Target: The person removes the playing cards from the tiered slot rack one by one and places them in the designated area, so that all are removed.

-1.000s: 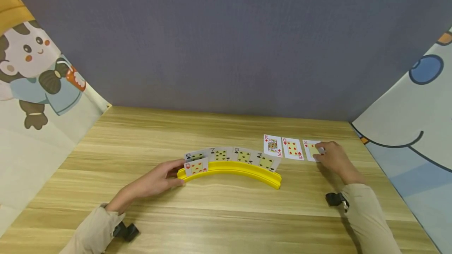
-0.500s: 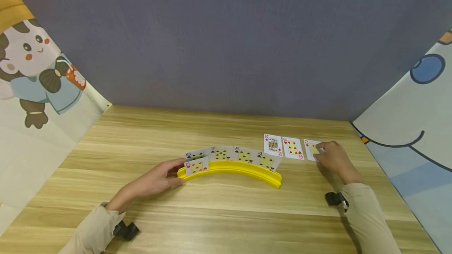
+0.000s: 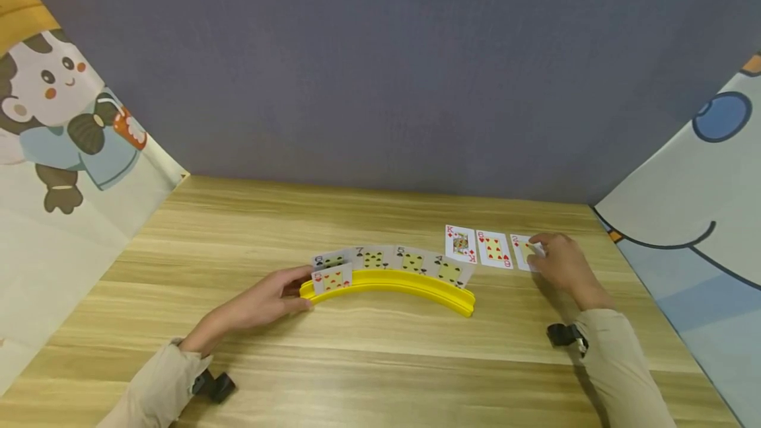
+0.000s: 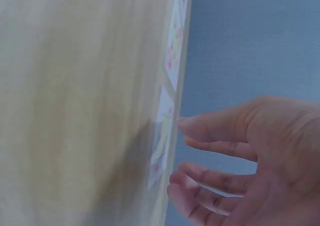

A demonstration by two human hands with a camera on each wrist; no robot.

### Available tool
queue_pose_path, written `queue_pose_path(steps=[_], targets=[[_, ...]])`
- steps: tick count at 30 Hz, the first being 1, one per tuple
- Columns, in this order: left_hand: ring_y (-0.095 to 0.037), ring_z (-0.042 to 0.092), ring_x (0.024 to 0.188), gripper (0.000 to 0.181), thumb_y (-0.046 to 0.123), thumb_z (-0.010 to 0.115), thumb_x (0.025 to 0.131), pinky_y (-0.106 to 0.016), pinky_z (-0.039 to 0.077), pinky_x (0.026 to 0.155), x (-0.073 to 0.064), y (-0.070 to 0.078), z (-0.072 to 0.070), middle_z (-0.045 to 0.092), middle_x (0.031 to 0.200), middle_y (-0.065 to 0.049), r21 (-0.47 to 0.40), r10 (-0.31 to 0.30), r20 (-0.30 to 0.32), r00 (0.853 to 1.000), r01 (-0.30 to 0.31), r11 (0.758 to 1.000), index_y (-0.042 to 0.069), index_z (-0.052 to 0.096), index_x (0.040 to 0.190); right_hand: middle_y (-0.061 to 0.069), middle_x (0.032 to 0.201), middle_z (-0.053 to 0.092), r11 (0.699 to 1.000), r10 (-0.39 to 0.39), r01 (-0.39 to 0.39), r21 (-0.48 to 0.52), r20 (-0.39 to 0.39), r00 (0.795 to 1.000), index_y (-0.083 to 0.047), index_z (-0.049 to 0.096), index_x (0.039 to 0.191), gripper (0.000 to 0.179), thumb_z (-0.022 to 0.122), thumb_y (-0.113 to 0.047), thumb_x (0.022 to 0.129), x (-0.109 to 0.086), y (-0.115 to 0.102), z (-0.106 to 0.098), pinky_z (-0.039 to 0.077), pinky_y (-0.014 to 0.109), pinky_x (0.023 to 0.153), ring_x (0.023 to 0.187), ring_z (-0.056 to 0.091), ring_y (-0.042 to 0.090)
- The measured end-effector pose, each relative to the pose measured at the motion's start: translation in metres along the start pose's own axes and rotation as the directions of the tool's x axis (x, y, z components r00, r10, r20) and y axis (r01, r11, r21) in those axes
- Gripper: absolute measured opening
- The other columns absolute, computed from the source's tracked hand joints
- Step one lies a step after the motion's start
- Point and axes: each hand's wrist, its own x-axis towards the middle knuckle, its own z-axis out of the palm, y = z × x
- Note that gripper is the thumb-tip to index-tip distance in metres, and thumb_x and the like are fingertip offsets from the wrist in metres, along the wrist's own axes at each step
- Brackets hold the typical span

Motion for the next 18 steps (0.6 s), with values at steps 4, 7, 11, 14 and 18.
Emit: queue_pose_path(steps=[4,7,11,14,18], targets=[[-0.035,0.053,0.128,0.06,0.009,0.063,0.098,-0.028,0.049,0.099,0.001,0.001,0.0,0.044,0.146,-0.026,-0.008,-0.003,0.009,1.0,0.003,1.0,-0.003,0.036,0.151,0.029,0.093,0.069,0.999,-0.015,0.016,0.028,-0.028,0.999,0.011,0.066,0.115,0.033,0.07,-0.004,0.086,-0.001,-0.008,-0.007,0.052,0.051,0.065,0.078,0.065,0.041],[-0.035,0.053,0.127,0.062,0.008,0.063,0.098,-0.028,0.05,0.098,0.001,0.001,0.0,0.044,0.146,-0.026,-0.014,0.004,0.016,1.0,-0.003,1.0,-0.003,0.035,0.151,0.035,0.111,0.064,0.999,-0.019,0.02,0.04,-0.018,1.0,0.01,0.064,0.12,0.035,0.07,-0.005,0.088,-0.001,-0.018,-0.014,0.053,0.059,0.071,0.094,0.063,0.051],[-0.035,0.054,0.127,0.062,0.008,0.063,0.097,-0.029,0.05,0.098,0.001,0.003,-0.001,0.045,0.145,-0.026,-0.001,0.001,0.011,1.0,-0.001,1.0,-0.003,0.035,0.151,0.036,0.12,0.06,0.999,-0.033,0.033,0.021,-0.002,0.999,0.008,0.062,0.125,0.039,0.07,-0.007,0.089,-0.002,-0.037,-0.023,0.053,0.06,0.072,0.097,0.062,0.051],[-0.037,0.053,0.127,0.061,0.009,0.063,0.097,-0.03,0.05,0.098,-0.001,0.004,-0.001,0.043,0.145,-0.029,0.01,-0.002,0.003,1.0,0.002,1.0,-0.006,0.036,0.15,0.035,0.119,0.061,0.998,-0.069,0.068,-0.006,-0.038,0.997,0.009,0.063,0.123,0.038,0.071,-0.006,0.089,-0.002,-0.053,-0.027,0.053,0.059,0.072,0.094,0.063,0.049],[-0.038,0.052,0.127,0.06,0.009,0.063,0.098,-0.03,0.051,0.098,0.0,0.005,-0.001,0.042,0.146,-0.03,0.012,-0.006,0.002,1.0,0.006,1.0,-0.007,0.036,0.149,0.034,0.115,0.064,0.991,-0.134,0.132,-0.025,-0.112,0.985,0.01,0.065,0.117,0.034,0.071,-0.003,0.087,-0.002,-0.075,-0.027,0.053,0.058,0.072,0.089,0.065,0.045]])
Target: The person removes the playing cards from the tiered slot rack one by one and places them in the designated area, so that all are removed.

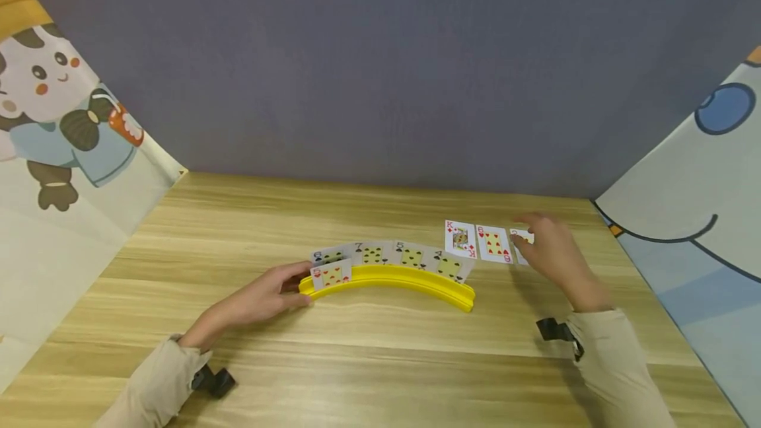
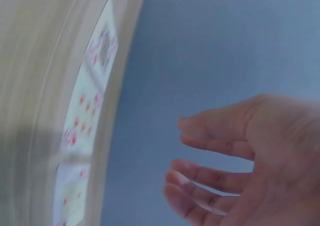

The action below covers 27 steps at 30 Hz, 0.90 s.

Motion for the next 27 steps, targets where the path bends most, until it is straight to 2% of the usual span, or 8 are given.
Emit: queue_pose_path(steps=[4,10,15,22,27], targets=[[-0.038,0.053,0.126,0.06,0.009,0.063,0.097,-0.03,0.051,0.097,0.0,-0.001,0.0,0.043,0.145,-0.029,0.002,0.004,-0.001,1.0,-0.004,1.0,-0.006,0.037,0.149,0.031,0.112,0.065,0.999,-0.043,0.043,0.009,-0.032,0.999,0.009,0.067,0.115,0.03,0.07,0.0,0.086,0.004,-0.023,0.004,0.053,0.057,0.075,0.091,0.064,0.043],[-0.036,0.056,0.123,0.059,0.008,0.063,0.097,-0.029,0.052,0.095,0.001,-0.002,0.001,0.047,0.142,-0.028,0.007,0.023,-0.004,1.0,-0.023,1.0,-0.006,0.038,0.148,0.026,0.114,0.065,0.997,-0.072,0.073,0.024,-0.04,0.997,0.005,0.069,0.113,0.026,0.07,-0.002,0.088,0.007,-0.052,0.012,0.052,0.058,0.083,0.104,0.06,0.044],[-0.034,0.057,0.122,0.059,0.007,0.062,0.097,-0.029,0.052,0.095,0.002,-0.002,0.0,0.048,0.141,-0.026,-0.009,0.032,0.008,0.999,-0.032,0.999,-0.005,0.037,0.149,0.023,0.113,0.067,0.991,-0.126,0.131,0.039,-0.106,0.986,0.003,0.07,0.112,0.024,0.069,-0.002,0.088,0.007,-0.072,0.01,0.052,0.056,0.086,0.107,0.06,0.041],[-0.037,0.056,0.123,0.057,0.007,0.064,0.096,-0.029,0.052,0.096,0.0,-0.004,0.001,0.048,0.14,-0.029,0.006,0.036,-0.004,0.999,-0.036,0.999,-0.007,0.04,0.147,0.016,0.111,0.067,0.968,-0.231,0.245,0.059,-0.183,0.956,0.001,0.07,0.11,0.021,0.069,-0.003,0.09,0.008,-0.105,0.005,0.054,0.049,0.082,0.102,0.062,0.034],[-0.034,0.057,0.122,0.057,0.008,0.064,0.097,-0.028,0.052,0.094,0.003,-0.006,0.001,0.049,0.14,-0.027,0.009,0.035,-0.005,0.999,-0.035,0.999,-0.005,0.041,0.147,0.014,0.112,0.066,0.941,-0.313,0.335,0.056,-0.24,0.919,0.0,0.071,0.11,0.021,0.071,-0.004,0.089,0.008,-0.129,0.004,0.056,0.043,0.079,0.101,0.062,0.03]])
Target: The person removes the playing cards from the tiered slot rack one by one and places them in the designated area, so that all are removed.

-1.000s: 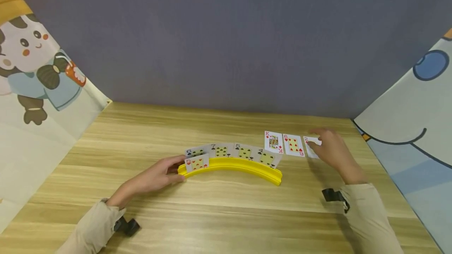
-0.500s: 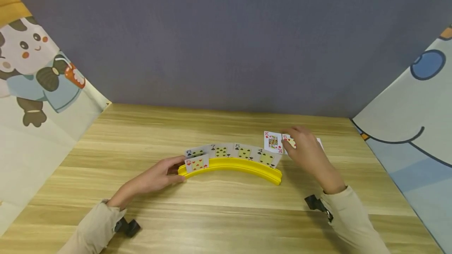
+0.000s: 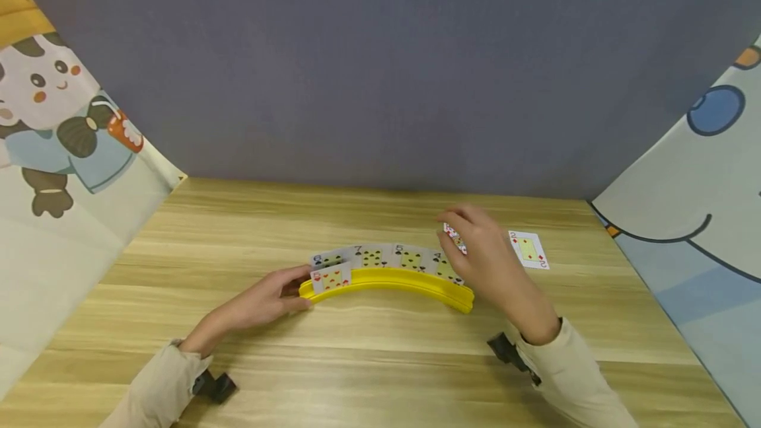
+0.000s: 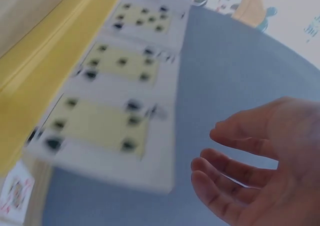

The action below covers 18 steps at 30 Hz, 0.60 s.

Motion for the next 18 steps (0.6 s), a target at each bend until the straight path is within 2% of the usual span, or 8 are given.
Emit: queue_pose_path(steps=[5,11,18], targets=[[-0.031,0.057,0.121,0.059,0.007,0.063,0.097,-0.027,0.052,0.094,0.001,0.0,0.0,0.049,0.141,-0.024,-0.02,-0.015,0.01,1.0,0.015,1.0,-0.003,0.038,0.15,0.012,0.11,0.066,0.997,-0.068,0.068,0.043,-0.001,0.998,-0.001,0.071,0.109,0.019,0.071,-0.003,0.089,0.009,-0.021,0.005,0.056,0.039,0.082,0.102,0.062,0.026],[-0.031,0.057,0.121,0.059,0.006,0.063,0.097,-0.027,0.051,0.094,0.001,0.0,0.0,0.048,0.142,-0.025,-0.03,-0.012,0.019,1.0,0.013,0.999,-0.004,0.037,0.15,0.009,0.111,0.067,0.991,-0.109,0.106,0.083,0.033,0.994,-0.004,0.071,0.111,0.02,0.069,-0.004,0.091,0.018,-0.041,0.018,0.055,0.037,0.087,0.106,0.061,0.024],[-0.033,0.057,0.121,0.059,0.007,0.063,0.097,-0.027,0.051,0.094,-0.001,0.0,-0.002,0.049,0.141,-0.027,-0.035,0.0,0.017,1.0,0.0,0.999,-0.006,0.038,0.149,0.003,0.109,0.069,0.983,-0.155,0.145,0.108,0.081,0.985,-0.007,0.072,0.11,0.019,0.069,-0.005,0.091,0.027,-0.063,0.031,0.056,0.03,0.084,0.102,0.063,0.018]])
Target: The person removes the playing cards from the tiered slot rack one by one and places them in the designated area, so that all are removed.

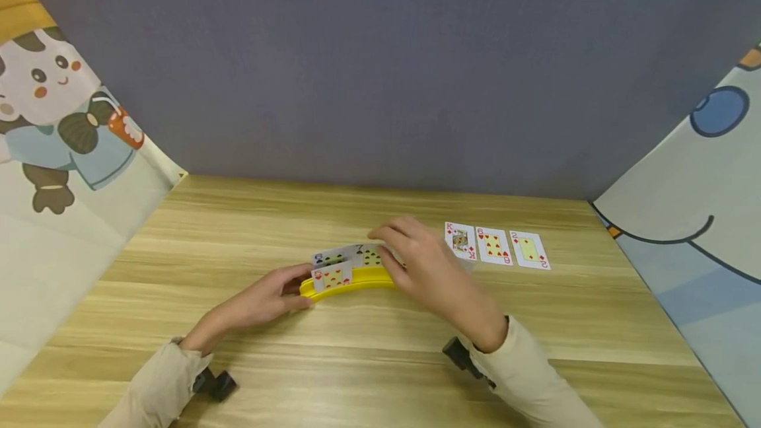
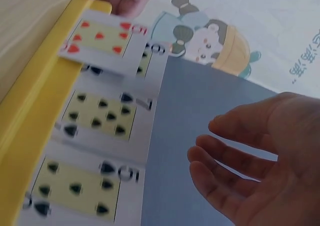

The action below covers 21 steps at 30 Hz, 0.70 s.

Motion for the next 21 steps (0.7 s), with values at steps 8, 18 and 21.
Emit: queue_pose_path(steps=[8,18,21], targets=[[-0.037,0.055,0.123,0.058,0.006,0.064,0.096,-0.029,0.051,0.097,-0.001,0.005,-0.002,0.048,0.14,-0.028,-0.002,0.014,-0.002,1.0,-0.014,1.0,-0.006,0.039,0.148,0.001,0.115,0.068,0.999,-0.001,-0.004,0.033,0.136,0.991,-0.009,0.071,0.115,0.022,0.068,-0.008,0.093,0.003,-0.015,0.026,0.056,0.029,0.082,0.104,0.063,0.015],[-0.034,0.056,0.123,0.058,0.007,0.063,0.097,-0.029,0.051,0.097,-0.003,0.005,-0.001,0.05,0.14,-0.022,0.017,0.003,-0.003,1.0,-0.003,1.0,-0.001,0.039,0.149,0.004,0.12,0.066,1.0,-0.001,0.0,0.002,0.2,0.98,-0.008,0.071,0.117,0.025,0.068,-0.008,0.093,-0.002,-0.014,0.045,0.055,0.031,0.086,0.106,0.063,0.018],[-0.033,0.056,0.124,0.056,0.007,0.064,0.097,-0.031,0.05,0.098,-0.003,0.005,0.0,0.051,0.14,-0.021,0.022,0.006,-0.011,1.0,-0.005,1.0,0.0,0.042,0.148,0.004,0.117,0.067,1.0,-0.006,0.008,-0.01,0.197,0.98,-0.009,0.072,0.115,0.023,0.068,-0.008,0.093,-0.003,-0.012,0.049,0.056,0.03,0.082,0.102,0.064,0.017]])
